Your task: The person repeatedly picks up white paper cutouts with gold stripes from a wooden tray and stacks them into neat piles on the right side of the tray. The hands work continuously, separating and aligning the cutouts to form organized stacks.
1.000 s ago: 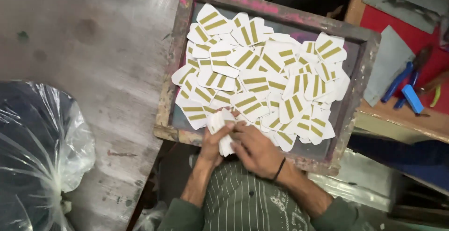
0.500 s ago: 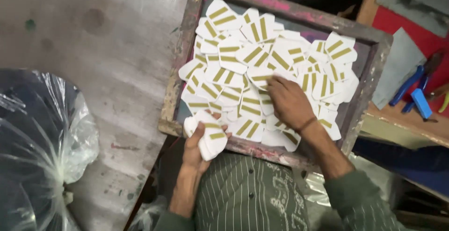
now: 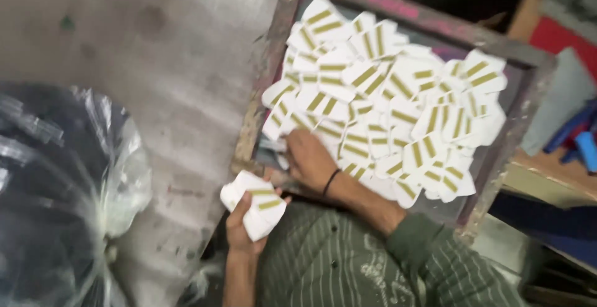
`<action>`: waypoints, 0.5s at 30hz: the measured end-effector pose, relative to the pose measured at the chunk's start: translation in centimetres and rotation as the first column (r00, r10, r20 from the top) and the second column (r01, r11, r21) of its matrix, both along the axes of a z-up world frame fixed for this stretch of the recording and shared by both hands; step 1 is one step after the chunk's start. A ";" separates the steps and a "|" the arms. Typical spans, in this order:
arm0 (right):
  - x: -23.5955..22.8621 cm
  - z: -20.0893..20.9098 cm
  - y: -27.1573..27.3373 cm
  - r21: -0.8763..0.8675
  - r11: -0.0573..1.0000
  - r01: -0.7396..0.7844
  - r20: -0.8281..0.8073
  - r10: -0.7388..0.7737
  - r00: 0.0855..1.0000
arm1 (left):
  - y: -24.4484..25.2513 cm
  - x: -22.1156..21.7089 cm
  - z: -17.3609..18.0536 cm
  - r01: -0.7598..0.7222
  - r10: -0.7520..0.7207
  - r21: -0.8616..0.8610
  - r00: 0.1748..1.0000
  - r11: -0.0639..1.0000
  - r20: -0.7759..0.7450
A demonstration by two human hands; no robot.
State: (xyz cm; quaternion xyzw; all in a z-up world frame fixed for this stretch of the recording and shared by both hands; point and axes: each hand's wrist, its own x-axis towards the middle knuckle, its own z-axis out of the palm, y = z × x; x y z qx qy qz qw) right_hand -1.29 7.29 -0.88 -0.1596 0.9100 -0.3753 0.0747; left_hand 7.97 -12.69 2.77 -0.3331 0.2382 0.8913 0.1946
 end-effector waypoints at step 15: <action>-3.6 13.7 13.3 0.196 0.783 0.591 -0.249 -0.543 0.802 | 4.0 -12.2 1.8 0.469 -0.414 0.338 0.882 0.816 -0.225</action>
